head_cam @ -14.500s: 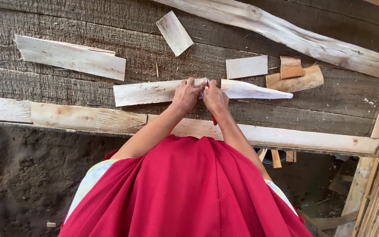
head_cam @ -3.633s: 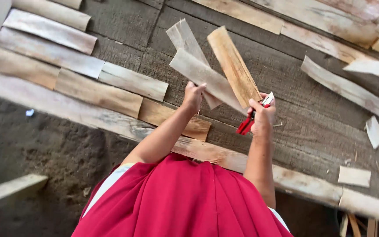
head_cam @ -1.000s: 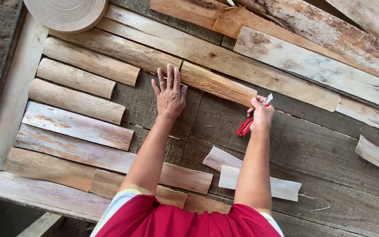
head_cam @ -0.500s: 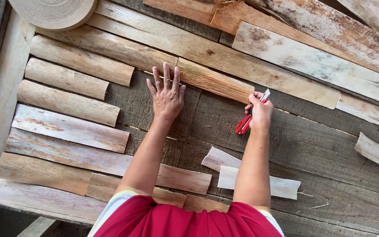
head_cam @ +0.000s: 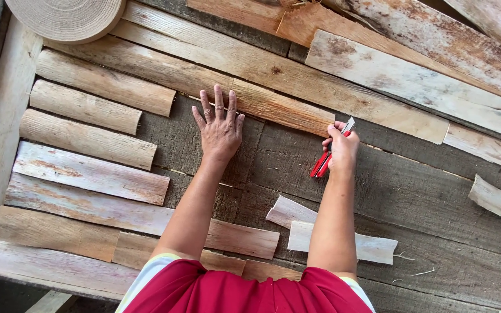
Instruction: The person uses a red utility knife to cut long, thin strips of light-colored wood into shorter rectangular pieces on a wooden workbench. The person repeatedly positions the wood, scores it, and snaps it apart, then arranges the cut pieces into a neat pile.
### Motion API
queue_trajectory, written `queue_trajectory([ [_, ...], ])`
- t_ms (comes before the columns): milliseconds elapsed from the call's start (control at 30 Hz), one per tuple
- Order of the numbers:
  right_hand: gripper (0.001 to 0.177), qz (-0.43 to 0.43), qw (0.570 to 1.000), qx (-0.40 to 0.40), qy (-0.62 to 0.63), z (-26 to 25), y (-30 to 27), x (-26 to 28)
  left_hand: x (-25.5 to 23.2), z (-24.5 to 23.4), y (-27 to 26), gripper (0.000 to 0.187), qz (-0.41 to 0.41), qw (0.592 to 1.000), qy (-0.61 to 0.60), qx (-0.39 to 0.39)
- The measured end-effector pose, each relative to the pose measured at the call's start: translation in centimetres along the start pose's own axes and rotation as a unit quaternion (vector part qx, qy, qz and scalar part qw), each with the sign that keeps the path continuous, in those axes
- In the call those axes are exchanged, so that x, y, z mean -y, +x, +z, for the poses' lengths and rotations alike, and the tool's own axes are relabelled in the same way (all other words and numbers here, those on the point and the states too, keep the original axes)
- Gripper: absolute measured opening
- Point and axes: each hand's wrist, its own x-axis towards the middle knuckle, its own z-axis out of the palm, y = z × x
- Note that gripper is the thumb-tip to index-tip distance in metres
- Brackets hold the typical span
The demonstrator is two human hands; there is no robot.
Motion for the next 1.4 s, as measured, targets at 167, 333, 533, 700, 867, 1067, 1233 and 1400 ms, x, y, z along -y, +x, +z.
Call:
queue_trajectory([
  [167,0.025,-0.024,0.999,-0.002,-0.024,-0.1,1.1,-1.0,-0.1,-0.2,0.0,0.062,0.001,1.000,0.002,0.000],
  [333,0.027,-0.034,0.999,-0.007,-0.026,0.3,0.9,-0.7,-0.1,-0.2,0.1,0.062,0.001,1.000,0.004,-0.001],
  [533,0.028,-0.033,0.999,-0.012,-0.040,0.5,0.9,-0.5,-0.1,-0.5,0.0,0.062,-0.004,1.000,0.006,0.006],
  [700,0.029,-0.027,0.999,-0.019,-0.041,0.3,0.6,-0.2,0.1,0.2,0.2,0.065,-0.005,1.000,-0.002,0.000],
  [867,0.029,-0.020,0.998,-0.032,-0.042,-0.1,0.8,-0.6,0.6,1.2,0.1,0.069,-0.013,0.999,-0.024,-0.033],
  [1067,0.029,-0.018,0.998,-0.034,-0.054,-0.1,1.1,-1.1,1.4,2.9,0.4,0.067,-0.061,0.993,-0.038,-0.089],
  [1233,0.027,-0.013,0.996,-0.045,-0.072,-0.1,1.1,-1.2,2.2,5.0,-0.1,0.066,-0.054,0.977,-0.018,-0.205],
  [1400,0.027,-0.024,0.994,-0.053,-0.094,0.1,1.8,-1.6,2.5,5.7,-0.4,0.053,-0.019,0.955,0.009,-0.297],
])
